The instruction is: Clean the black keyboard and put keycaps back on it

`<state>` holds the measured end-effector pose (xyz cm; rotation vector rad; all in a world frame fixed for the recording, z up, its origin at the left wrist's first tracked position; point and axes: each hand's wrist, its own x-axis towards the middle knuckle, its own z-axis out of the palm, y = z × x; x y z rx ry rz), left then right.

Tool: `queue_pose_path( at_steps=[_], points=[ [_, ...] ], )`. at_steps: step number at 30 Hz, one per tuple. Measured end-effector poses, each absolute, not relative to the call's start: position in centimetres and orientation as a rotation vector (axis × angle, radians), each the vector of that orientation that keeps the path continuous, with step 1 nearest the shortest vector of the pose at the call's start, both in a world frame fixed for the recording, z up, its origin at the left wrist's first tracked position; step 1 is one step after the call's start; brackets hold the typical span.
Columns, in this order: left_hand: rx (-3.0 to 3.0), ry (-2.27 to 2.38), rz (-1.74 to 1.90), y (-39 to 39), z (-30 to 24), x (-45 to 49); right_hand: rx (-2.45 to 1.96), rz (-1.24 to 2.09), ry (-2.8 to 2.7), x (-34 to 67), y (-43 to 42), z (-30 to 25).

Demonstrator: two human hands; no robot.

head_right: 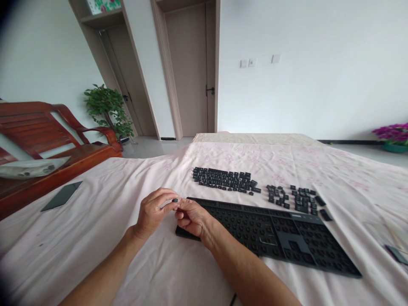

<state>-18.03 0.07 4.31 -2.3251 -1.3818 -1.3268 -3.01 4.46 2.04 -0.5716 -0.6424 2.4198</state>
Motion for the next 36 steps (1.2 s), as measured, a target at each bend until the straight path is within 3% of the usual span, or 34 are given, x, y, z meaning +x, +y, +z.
queue_pose_path(
  at_steps=[25, 36],
  points=[
    [-2.511, -1.361, -1.565, 0.36, 4.42, -18.37, -0.424, 2.470, -0.663, -2.69, 4.31, 1.87],
    [-2.559, -1.378, -1.464, 0.40, 4.74, -18.94, -0.508, 2.348, -0.843, -2.49, 4.89, 1.78]
  ],
)
